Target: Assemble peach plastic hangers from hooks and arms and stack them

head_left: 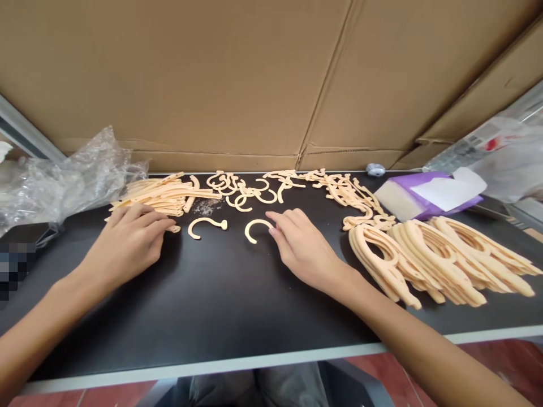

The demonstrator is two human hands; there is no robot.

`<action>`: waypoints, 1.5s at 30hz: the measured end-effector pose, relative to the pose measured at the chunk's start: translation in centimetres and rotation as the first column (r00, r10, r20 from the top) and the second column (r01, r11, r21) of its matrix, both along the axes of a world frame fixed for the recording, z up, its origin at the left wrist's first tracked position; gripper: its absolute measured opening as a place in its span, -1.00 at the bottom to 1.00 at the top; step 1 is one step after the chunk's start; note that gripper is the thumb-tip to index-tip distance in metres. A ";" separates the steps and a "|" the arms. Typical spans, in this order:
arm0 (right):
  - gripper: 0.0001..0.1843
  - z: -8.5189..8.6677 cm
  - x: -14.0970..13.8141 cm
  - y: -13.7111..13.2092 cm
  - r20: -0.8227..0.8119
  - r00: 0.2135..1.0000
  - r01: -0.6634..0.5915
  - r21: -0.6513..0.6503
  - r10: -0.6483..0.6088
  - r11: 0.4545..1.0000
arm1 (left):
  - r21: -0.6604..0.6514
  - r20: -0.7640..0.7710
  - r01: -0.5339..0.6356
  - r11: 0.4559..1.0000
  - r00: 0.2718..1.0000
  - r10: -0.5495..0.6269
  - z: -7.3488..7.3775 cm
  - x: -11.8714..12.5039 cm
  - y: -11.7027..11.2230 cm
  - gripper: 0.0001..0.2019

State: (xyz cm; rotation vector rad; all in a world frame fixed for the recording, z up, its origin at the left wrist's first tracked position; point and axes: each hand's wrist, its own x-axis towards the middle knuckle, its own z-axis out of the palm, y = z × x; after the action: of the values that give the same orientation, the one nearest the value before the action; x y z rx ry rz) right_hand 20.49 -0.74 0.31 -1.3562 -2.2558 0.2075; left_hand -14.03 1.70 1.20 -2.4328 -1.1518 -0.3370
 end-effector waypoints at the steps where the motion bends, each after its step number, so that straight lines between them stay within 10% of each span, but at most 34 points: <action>1: -0.54 0.0 0.0 0.0 0.004 1.000 0.006 -0.009 -0.006 1.000 | -0.038 0.014 0.015 0.999 1.000 -0.015 0.0 0.4 -0.1 -0.78; 11: -0.74 1.0 0.5 0.0 -0.200 0.979 0.021 -0.021 -0.025 1.000 | -0.276 0.194 0.263 0.924 0.957 -0.215 1.2 6.6 -2.6 -0.83; 18: -0.91 1.4 0.4 0.2 -0.686 0.726 0.062 -0.001 -0.046 0.998 | -0.343 0.386 0.443 0.828 0.870 -0.306 0.2 14.4 -1.3 -0.80; 21: -0.90 1.2 0.2 0.3 -0.778 0.626 0.044 -0.040 -0.059 0.998 | -0.407 0.586 0.415 0.814 0.802 -0.116 0.3 15.5 0.4 -0.77; 26: -0.90 1.1 -0.7 -0.2 -0.824 0.566 -0.079 -0.092 -0.031 0.993 | -0.554 0.796 0.537 0.636 0.566 0.216 0.8 14.4 0.4 -0.65; 30: -0.89 0.8 -1.5 -0.9 -0.833 0.552 -0.159 -0.154 -0.041 0.975 | -0.590 0.791 0.553 0.588 0.543 0.283 0.5 13.9 -0.7 -0.74; 38: -0.91 0.6 -1.0 -0.6 -0.636 0.770 -0.133 -0.097 0.041 0.986 | -0.558 0.769 0.511 0.654 0.615 0.175 0.6 12.4 0.1 -0.76; 45: -0.71 0.2 0.4 0.1 -0.065 0.977 -0.209 -0.140 0.202 0.968 | -0.566 0.810 0.452 0.689 0.459 0.365 -0.2 10.2 0.8 -0.70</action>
State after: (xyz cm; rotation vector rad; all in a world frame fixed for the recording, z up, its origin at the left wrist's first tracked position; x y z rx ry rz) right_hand 20.88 -0.69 0.54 -1.1712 -2.3764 0.4819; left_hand -3.88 2.52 0.98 -3.0215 -1.9409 -1.6920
